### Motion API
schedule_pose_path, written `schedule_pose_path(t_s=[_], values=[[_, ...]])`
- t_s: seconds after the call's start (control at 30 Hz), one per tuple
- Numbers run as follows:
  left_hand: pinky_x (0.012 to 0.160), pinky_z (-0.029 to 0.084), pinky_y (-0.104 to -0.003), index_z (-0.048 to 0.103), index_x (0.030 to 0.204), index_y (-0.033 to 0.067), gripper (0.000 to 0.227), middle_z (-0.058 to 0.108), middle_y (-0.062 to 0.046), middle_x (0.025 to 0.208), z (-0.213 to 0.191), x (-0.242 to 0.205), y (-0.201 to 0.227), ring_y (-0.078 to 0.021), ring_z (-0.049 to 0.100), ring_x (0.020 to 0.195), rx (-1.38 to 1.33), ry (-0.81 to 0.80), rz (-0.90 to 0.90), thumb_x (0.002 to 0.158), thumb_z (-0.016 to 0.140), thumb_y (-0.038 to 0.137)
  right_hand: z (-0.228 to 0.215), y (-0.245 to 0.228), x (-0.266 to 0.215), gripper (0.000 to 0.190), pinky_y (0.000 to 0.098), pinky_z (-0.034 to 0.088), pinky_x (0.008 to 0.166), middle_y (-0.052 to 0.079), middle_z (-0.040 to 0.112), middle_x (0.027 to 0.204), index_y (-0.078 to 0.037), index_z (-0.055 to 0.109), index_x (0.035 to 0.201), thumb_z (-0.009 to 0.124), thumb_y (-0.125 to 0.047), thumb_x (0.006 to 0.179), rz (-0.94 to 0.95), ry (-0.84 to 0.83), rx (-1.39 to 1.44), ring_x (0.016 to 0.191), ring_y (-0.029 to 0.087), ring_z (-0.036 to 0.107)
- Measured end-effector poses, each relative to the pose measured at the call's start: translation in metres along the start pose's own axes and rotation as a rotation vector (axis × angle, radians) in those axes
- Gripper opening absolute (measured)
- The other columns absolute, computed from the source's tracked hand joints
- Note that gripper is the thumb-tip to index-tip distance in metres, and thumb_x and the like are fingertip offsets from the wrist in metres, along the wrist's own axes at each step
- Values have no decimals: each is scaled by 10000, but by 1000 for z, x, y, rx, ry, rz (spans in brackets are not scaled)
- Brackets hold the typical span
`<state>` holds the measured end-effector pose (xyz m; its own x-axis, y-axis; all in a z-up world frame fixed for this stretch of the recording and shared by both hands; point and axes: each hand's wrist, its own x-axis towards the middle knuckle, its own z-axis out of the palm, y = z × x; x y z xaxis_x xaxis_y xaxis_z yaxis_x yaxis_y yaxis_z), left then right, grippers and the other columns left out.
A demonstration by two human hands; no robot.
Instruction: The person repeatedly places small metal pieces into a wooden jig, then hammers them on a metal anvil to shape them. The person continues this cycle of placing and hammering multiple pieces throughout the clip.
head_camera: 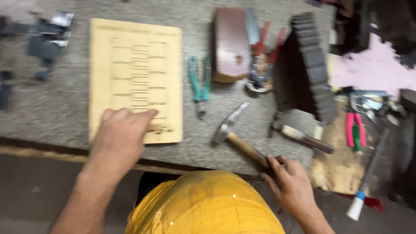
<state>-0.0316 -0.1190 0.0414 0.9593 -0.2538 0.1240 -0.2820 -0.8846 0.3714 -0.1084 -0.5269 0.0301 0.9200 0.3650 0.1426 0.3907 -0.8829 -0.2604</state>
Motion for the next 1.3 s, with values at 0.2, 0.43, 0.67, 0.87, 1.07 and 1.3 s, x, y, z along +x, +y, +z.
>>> schedule_pose_path(t_s=[0.2,0.43,0.67,0.87,1.07,1.3], values=[[901,461,-452,657,1270,53,480,696,-104,1199,-9,-23,-44,-285,609,1039,-240,143,83,804,762,89,24,-100,77,432,405,567,813,145,690,1079,-77,682,1174,828,-143,774,-50,12,282,974,345,697],[1052,439,-482,543,1335,-27,723,608,-223,1279,-5,-25,-87,-387,563,1195,-354,97,18,729,866,197,82,-169,170,343,320,600,728,134,700,1092,-17,671,1148,814,-54,839,-17,-32,499,841,242,739],[951,493,-458,652,1177,-4,495,678,-156,1125,-2,-14,-97,-328,617,1072,-514,47,110,738,856,99,101,-189,183,170,318,590,734,98,728,979,-40,691,971,786,24,846,-43,-3,542,869,236,740],[895,518,-421,665,1083,-8,421,681,-145,1050,-13,-11,-114,-321,632,1008,-620,39,166,712,850,61,107,-196,184,191,313,582,728,90,731,979,-53,695,941,810,25,810,-35,23,544,862,233,736],[878,525,-415,663,1091,-18,424,674,-149,1050,-13,-8,-124,-324,629,987,-664,10,170,707,830,50,106,-198,191,198,311,575,723,75,739,969,-67,698,934,822,14,803,-30,-21,552,856,217,734],[881,531,-405,671,1104,-24,423,675,-147,1068,-11,-9,-128,-317,629,982,-707,-32,142,718,827,50,105,-196,192,196,315,580,740,71,737,974,-68,706,935,820,12,797,-16,-76,545,875,212,735]])
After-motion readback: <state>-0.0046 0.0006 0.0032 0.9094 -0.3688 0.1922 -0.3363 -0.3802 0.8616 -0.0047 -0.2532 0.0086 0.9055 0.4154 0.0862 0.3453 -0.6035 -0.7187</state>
